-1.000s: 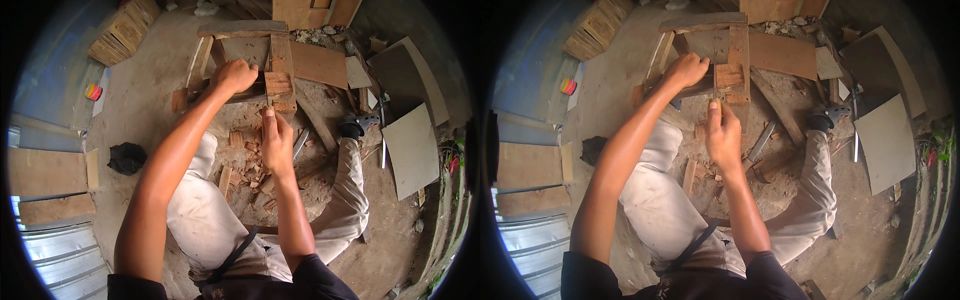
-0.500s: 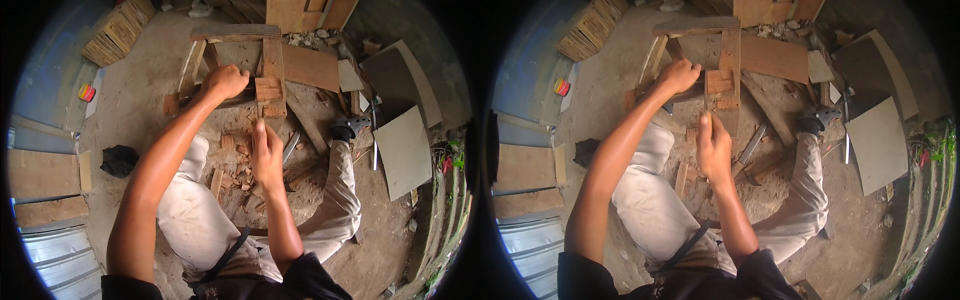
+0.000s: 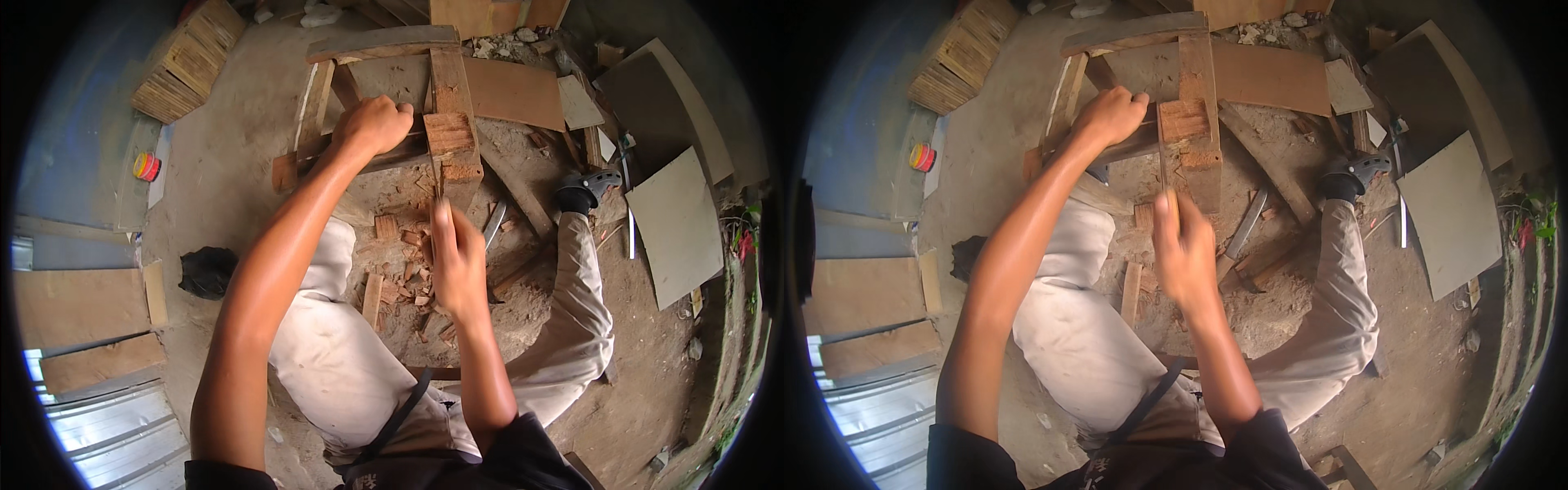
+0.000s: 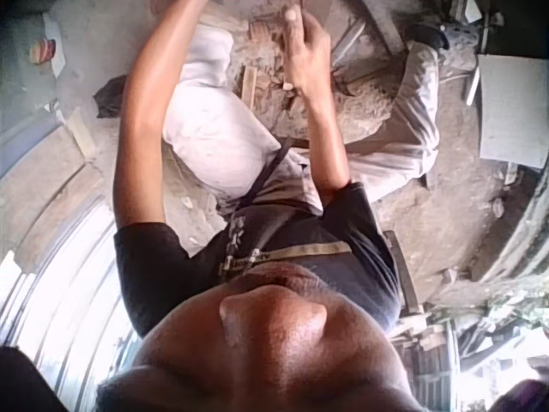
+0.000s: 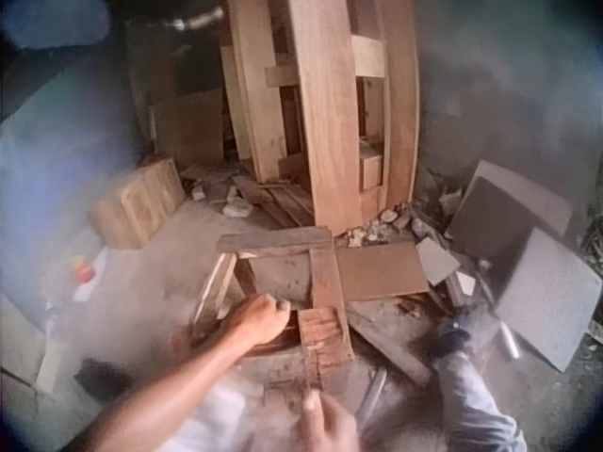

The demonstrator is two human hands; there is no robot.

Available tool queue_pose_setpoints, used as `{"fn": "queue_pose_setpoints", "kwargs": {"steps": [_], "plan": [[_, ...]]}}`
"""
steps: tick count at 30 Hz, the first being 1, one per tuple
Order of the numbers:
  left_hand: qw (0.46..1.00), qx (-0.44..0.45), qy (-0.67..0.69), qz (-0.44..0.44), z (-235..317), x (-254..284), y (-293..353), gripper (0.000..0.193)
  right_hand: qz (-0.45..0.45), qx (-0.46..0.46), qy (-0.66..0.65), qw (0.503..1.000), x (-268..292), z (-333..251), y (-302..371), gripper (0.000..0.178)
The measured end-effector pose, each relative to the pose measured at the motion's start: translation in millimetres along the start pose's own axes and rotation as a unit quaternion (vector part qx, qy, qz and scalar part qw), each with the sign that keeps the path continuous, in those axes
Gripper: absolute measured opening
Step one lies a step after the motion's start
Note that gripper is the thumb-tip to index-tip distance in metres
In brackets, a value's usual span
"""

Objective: The person sits on the floor and uses a chisel and mallet to carve and shape a wooden frame. They repeatedly strike the chisel to remove wood chips and refine the joints. Later, they use a metal file to smooth the edges of a small wooden piece.

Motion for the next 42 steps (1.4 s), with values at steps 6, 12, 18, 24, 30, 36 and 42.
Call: {"fn": "queue_pose_setpoints", "kwargs": {"steps": [6,12,18,24,30,36,42], "plan": [[0.999,-0.007,0.035,-0.014,-2,-5,-1,0.063,-0.003,-0.04,0.04,0.998,12,2,39,0.048],[0.999,-0.021,0.009,0.027,-3,-6,0,0.06,0.021,-0.012,0.012,1.0,-3,-10,-36,0.053],[0.999,-0.007,0.025,0.031,-1,-6,-1,0.063,0.007,-0.063,0.037,0.997,14,-11,45,0.042],[1.0,0.015,0.005,-0.007,5,1,4,0.056,-0.03,-0.079,0.06,0.995,9,-18,-20,0.052],[1.0,0.011,0.018,-0.007,3,1,4,0.055,-0.031,-0.125,0.071,0.989,15,-12,30,0.053],[0.999,0.011,0.032,0.022,5,-1,7,0.062,-0.029,-0.05,0.03,0.998,3,-25,-18,0.052],[0.999,0.005,0.04,-0.023,0,3,3,0.063,-0.014,-0.13,0.048,0.99,5,-15,19,0.052]]}}
Point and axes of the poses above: each hand's wrist, its own y-axis away from the middle knuckle, its own x-axis out of the back of the hand, z = x × y, the point moved 1 cm from there along -y, towards the middle knuckle, and after that the axes turned 9 degrees about -x, right-handed, at the moved point
